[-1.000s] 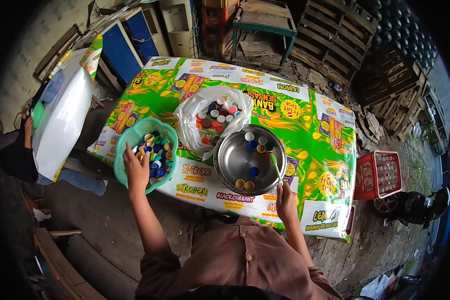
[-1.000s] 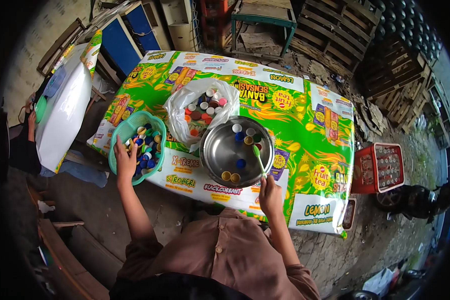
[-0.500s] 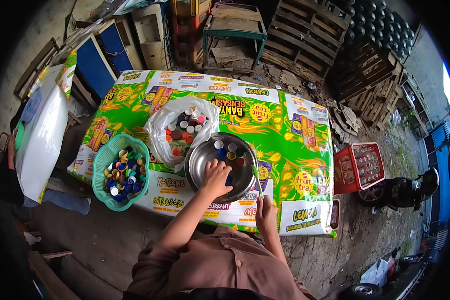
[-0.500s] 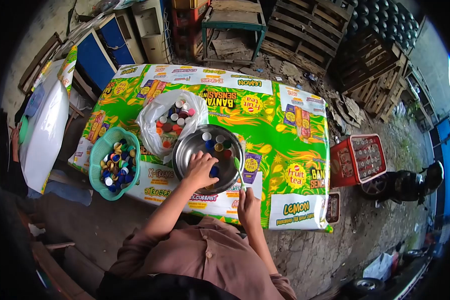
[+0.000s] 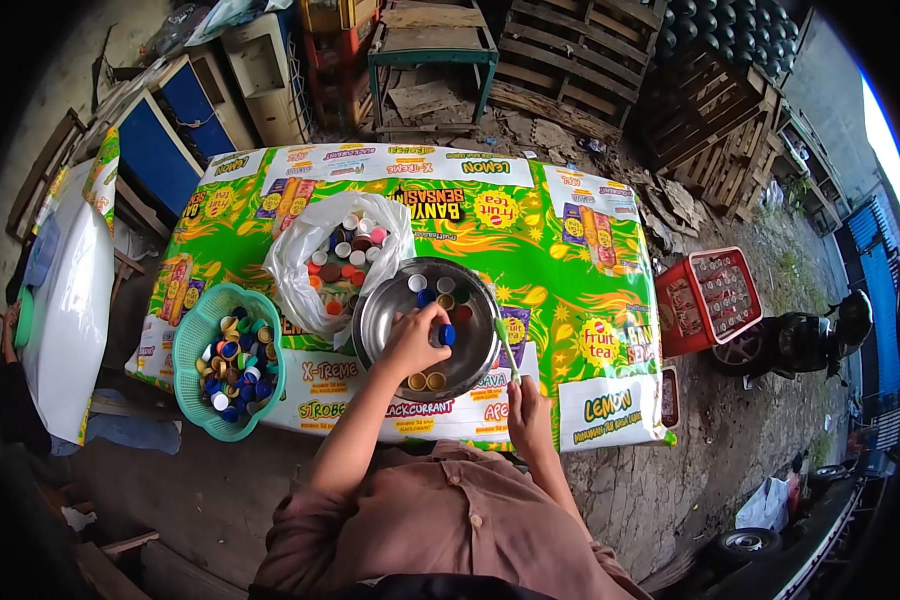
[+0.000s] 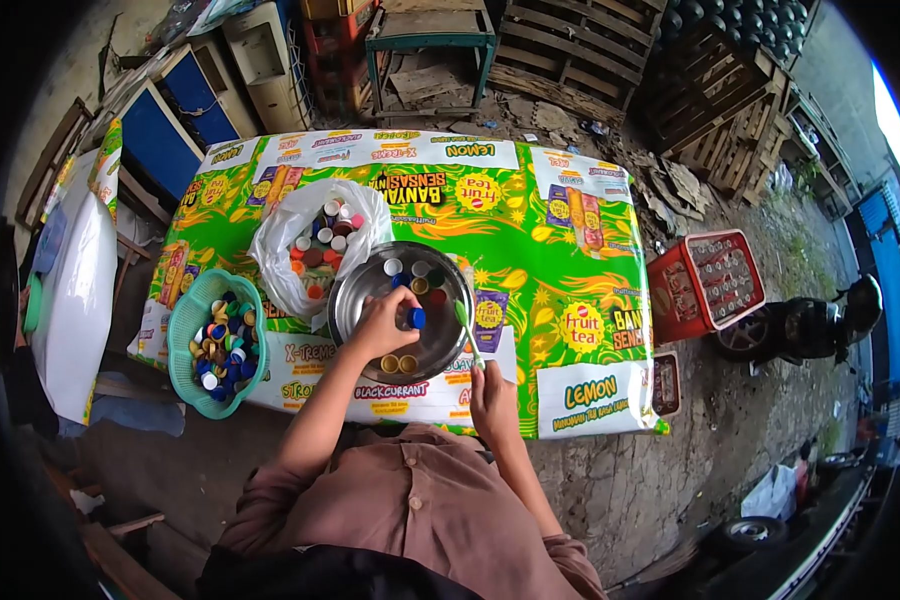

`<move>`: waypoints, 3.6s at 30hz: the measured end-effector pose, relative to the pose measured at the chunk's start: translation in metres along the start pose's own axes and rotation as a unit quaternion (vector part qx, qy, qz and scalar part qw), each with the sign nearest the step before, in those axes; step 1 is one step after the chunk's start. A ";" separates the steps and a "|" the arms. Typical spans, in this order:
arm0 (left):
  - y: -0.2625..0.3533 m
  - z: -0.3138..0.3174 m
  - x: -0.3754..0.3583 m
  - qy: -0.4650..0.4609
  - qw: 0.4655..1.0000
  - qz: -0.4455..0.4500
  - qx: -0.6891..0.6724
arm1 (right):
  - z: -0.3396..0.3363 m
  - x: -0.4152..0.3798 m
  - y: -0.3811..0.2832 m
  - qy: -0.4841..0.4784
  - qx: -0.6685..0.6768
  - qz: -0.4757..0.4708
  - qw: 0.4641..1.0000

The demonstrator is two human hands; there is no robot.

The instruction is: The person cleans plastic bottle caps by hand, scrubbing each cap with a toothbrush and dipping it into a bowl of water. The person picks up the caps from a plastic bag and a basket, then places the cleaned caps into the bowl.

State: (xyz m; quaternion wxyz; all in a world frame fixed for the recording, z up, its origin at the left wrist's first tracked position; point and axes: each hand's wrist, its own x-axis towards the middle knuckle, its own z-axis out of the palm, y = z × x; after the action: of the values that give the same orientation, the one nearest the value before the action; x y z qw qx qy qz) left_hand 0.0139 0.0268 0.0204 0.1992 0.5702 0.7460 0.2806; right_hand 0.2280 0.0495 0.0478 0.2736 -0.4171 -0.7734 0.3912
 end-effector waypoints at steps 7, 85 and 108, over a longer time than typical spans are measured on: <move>0.009 0.003 -0.027 0.230 0.945 0.034 -0.230 | 0.012 0.008 0.005 -0.097 -0.018 0.013 0.995; 0.017 0.005 -0.035 0.296 0.946 0.006 -0.132 | 0.037 0.005 0.014 -0.144 -0.103 -0.083 0.981; 0.038 -0.089 -0.006 0.143 0.963 0.046 -0.225 | 0.014 0.004 0.011 -0.049 -0.017 -0.008 0.999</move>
State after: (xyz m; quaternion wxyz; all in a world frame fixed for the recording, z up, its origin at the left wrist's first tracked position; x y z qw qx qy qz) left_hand -0.0115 0.0114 0.1132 0.2006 0.4984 0.6573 0.5285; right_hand 0.2208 0.0516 0.0314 0.2319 -0.3958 -0.7955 0.3960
